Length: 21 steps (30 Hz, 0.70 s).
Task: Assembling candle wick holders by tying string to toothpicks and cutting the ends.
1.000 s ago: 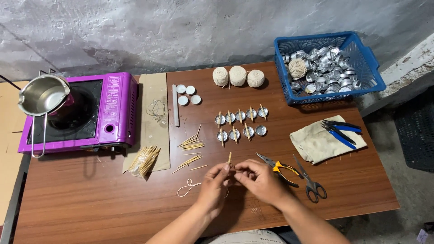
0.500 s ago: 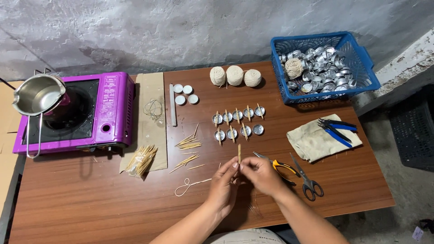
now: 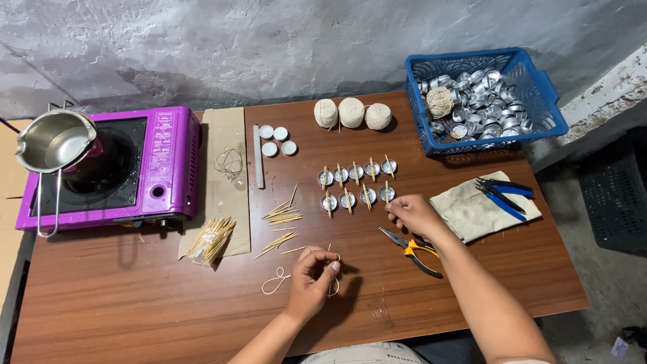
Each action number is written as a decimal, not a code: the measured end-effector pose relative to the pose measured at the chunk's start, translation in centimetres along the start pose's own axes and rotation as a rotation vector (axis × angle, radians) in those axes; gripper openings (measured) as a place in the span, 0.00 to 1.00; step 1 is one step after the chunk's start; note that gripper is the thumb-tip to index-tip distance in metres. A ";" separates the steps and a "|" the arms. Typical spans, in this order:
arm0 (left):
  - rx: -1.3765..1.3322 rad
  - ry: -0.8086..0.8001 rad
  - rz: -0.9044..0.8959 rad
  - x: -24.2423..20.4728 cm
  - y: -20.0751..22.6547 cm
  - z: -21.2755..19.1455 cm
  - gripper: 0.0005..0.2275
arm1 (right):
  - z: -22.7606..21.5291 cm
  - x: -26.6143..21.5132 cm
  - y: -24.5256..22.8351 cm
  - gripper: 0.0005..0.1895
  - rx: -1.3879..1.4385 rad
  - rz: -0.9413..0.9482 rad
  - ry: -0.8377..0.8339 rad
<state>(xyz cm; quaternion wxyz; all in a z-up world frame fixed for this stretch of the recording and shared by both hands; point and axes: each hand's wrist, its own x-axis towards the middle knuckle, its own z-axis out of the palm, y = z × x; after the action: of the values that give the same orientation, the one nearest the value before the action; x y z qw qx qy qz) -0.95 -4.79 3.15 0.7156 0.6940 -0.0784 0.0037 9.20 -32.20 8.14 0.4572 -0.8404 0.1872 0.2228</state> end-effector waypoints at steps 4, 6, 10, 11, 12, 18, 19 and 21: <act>0.080 -0.052 0.050 -0.4 0.9 0.4 0.04 | 0.1 1.7 1.2 0.11 0.036 0.004 -0.023; 0.133 -0.089 0.108 -0.4 1.2 0.6 0.05 | 0.0 2.4 1.6 0.12 0.042 -0.005 -0.067; 0.143 -0.106 0.126 -0.5 0.9 0.6 0.05 | -0.1 2.3 1.4 0.12 0.065 0.005 -0.072; 0.145 -0.108 0.127 -0.5 0.9 0.6 0.05 | -0.1 2.0 1.1 0.11 0.069 0.017 -0.069; 0.148 -0.110 0.127 -0.4 0.8 0.5 0.05 | -0.1 1.7 0.8 0.11 0.072 0.029 -0.066; 0.148 -0.111 0.137 -0.4 0.5 0.4 0.04 | -0.4 -0.1 -0.2 0.16 0.031 0.026 -0.018; 0.148 -0.110 0.137 -0.4 1.0 0.1 0.04 | -0.5 -0.9 -0.3 0.16 0.030 0.025 -0.018; 0.173 -0.168 0.079 -0.2 2.0 -0.3 0.02 | -0.7 -2.3 -0.6 0.14 -0.201 -0.003 0.063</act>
<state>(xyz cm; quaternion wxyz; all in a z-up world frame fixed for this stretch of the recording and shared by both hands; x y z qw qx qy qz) -1.36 -4.35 5.05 0.6432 0.7475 -0.1649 -0.0193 7.74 -32.25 10.18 0.3649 -0.8889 0.1767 0.2133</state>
